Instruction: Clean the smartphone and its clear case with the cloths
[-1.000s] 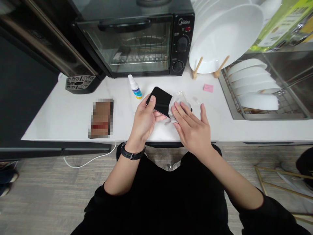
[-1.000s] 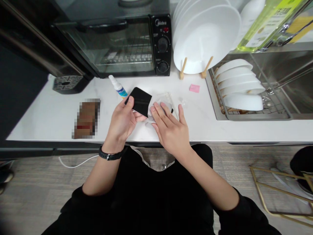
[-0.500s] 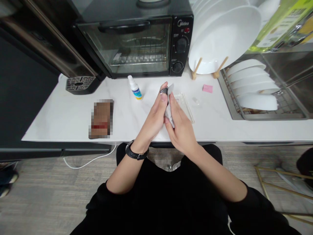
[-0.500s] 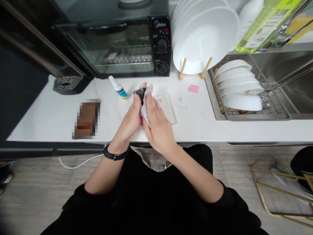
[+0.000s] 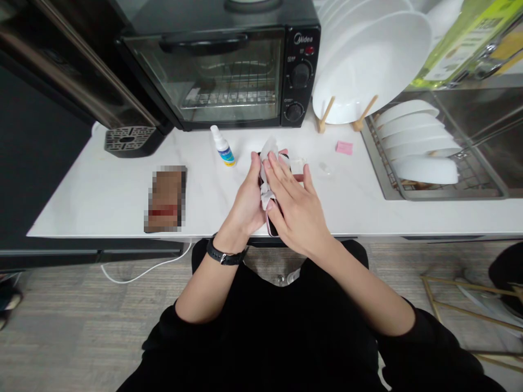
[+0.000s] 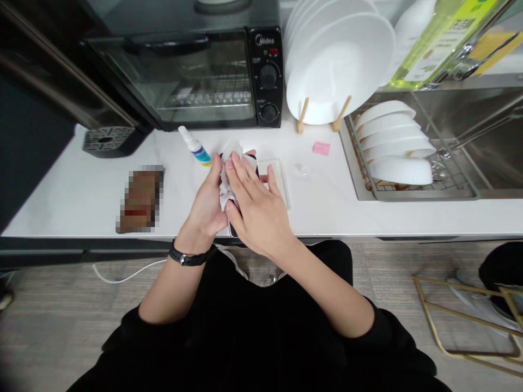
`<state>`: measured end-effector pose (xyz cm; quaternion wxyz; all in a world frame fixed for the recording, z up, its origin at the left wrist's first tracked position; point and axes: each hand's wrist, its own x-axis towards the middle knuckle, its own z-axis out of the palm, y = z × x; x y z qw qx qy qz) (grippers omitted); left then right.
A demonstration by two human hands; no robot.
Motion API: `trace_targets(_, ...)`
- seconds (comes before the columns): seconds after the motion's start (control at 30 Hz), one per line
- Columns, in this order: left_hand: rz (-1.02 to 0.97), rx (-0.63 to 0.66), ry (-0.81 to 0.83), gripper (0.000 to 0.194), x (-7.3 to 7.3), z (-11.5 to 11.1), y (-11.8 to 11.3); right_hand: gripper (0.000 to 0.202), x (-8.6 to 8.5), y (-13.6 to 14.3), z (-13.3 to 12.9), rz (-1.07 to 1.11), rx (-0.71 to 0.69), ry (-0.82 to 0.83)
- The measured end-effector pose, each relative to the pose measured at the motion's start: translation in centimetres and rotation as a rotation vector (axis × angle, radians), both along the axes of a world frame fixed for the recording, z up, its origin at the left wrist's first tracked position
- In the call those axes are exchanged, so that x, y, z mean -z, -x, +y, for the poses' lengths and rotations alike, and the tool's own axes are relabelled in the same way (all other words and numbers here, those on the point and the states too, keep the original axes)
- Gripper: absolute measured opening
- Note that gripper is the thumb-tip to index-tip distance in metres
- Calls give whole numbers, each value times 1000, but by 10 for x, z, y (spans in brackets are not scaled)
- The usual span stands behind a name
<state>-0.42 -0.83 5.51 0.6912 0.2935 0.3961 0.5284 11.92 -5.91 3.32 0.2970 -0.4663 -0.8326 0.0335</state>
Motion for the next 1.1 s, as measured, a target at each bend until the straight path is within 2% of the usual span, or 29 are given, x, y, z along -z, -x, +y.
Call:
trace_targets(0.07,35,-32,-2,57,1,3,4,62,1,-3,-10,-26,-62,5)
trace_targets(0.17,29,46,58,58,2,6,6,59,5,-13,-22,-67,-123,-1)
trace_targets(0.3,-45,79,104,54,10,-1,-5,59,2,-20,-14,-29,-26,8)
trace_targets(0.37,-60,88,127,56,12,-4,-9,58,0,-17,-10,-5,-36,22)
trace_targets(0.47,-93,159,155,62,10,-3,-3,51,2,-14,-17,-7,-147,-8)
trace_targets(0.57,-136,186,122,69,3,4,11,48,7,-32,-35,18,-192,-109)
trace_targets(0.63,-129,137,84,72,-1,8,19,50,8,-55,-44,72,-132,-130)
trace_targets(0.7,-113,82,59,73,-2,10,21,54,5,-78,-48,158,13,-155)
trace_targets(0.77,-122,66,64,74,0,8,17,58,0,-88,-43,232,121,-198)
trace_targets(0.83,-165,91,95,74,4,3,7,58,-4,-81,-31,233,59,-192)
trace_targets(0.9,-219,122,126,74,9,-2,-4,56,-4,-60,-18,153,-109,-111)
trace_targets(0.93,-237,137,139,74,11,-5,-9,54,-2,-47,-13,108,-147,-88)
trace_targets(1.03,-225,140,151,74,15,-8,-13,49,5,-19,-11,11,-181,-60)
trace_targets(1.1,-177,115,136,74,13,-6,-7,46,9,-19,-21,-23,-202,-91)
